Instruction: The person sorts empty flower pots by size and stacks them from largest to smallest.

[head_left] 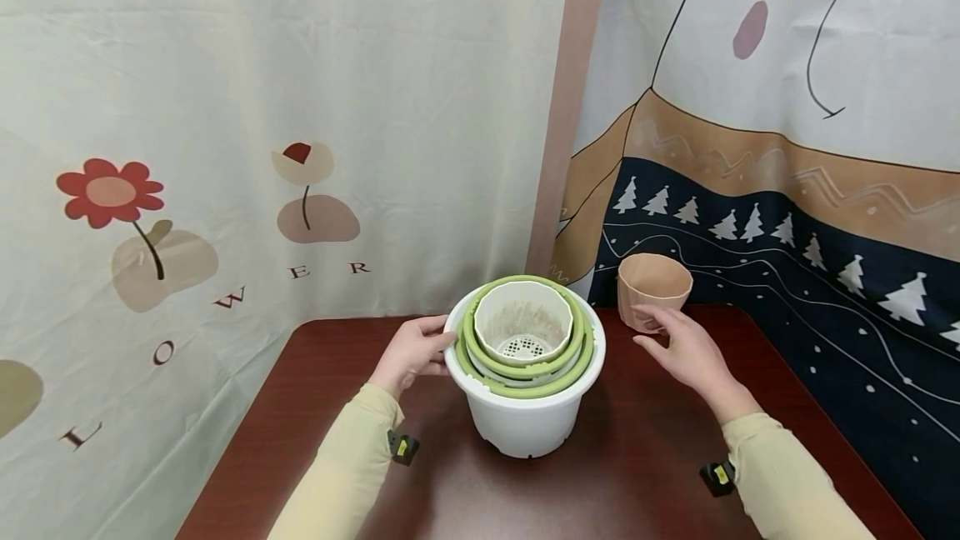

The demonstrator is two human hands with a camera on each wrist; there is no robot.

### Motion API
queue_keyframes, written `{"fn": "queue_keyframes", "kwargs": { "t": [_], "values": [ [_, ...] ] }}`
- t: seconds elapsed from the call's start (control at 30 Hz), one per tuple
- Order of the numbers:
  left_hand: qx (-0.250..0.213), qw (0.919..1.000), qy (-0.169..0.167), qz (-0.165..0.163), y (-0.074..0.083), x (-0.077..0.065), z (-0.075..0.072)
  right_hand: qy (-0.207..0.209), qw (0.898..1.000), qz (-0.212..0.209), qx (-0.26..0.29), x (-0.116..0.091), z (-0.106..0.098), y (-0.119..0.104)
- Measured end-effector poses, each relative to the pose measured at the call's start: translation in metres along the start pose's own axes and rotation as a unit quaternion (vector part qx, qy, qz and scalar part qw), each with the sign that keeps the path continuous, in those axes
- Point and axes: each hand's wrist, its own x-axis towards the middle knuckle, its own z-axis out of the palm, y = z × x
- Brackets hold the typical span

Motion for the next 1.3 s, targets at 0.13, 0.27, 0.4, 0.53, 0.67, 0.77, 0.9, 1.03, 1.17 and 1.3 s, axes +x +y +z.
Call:
{"fn": "queue_keyframes", "kwargs": {
  "t": [0.13, 0.27, 0.4, 0.53, 0.67, 0.77, 0.9, 1.03, 1.17, 1.3],
  "values": [
    [0.000, 1.0000, 0.000, -0.001, 0.000, 0.000, 0.000, -0.016, 1.000, 0.017, -0.005, 0.002, 0.000, 0.006],
    [-0.001, 1.0000, 0.000, 0.000, 0.001, 0.000, -0.001, -0.029, 0.999, 0.024, -0.014, 0.005, 0.001, 0.012],
    [0.003, 1.0000, 0.001, -0.001, 0.001, -0.001, -0.001, -0.040, 0.999, 0.025, -0.024, 0.009, 0.003, 0.019],
    [0.006, 1.0000, 0.003, -0.001, 0.001, -0.001, -0.001, -0.047, 0.998, 0.028, -0.030, 0.012, 0.004, 0.024],
    [0.004, 1.0000, 0.005, -0.002, 0.001, -0.001, -0.001, -0.057, 0.997, 0.033, -0.033, 0.016, 0.004, 0.028],
    [0.004, 1.0000, 0.006, -0.004, 0.001, -0.002, 0.000, -0.065, 0.996, 0.037, -0.041, 0.019, 0.004, 0.032],
    [0.003, 1.0000, 0.008, -0.004, 0.002, -0.002, 0.000, -0.074, 0.995, 0.045, -0.050, 0.023, 0.004, 0.037],
    [0.005, 1.0000, 0.007, -0.003, 0.001, -0.002, 0.000, -0.083, 0.994, 0.052, -0.055, 0.027, 0.004, 0.042],
    [0.006, 1.0000, 0.006, -0.003, 0.001, -0.002, 0.001, -0.086, 0.992, 0.058, -0.067, 0.032, 0.003, 0.046],
    [0.001, 1.0000, 0.007, -0.003, 0.001, -0.002, 0.001, -0.084, 0.991, 0.058, -0.083, 0.038, 0.001, 0.048]
  ]
}}
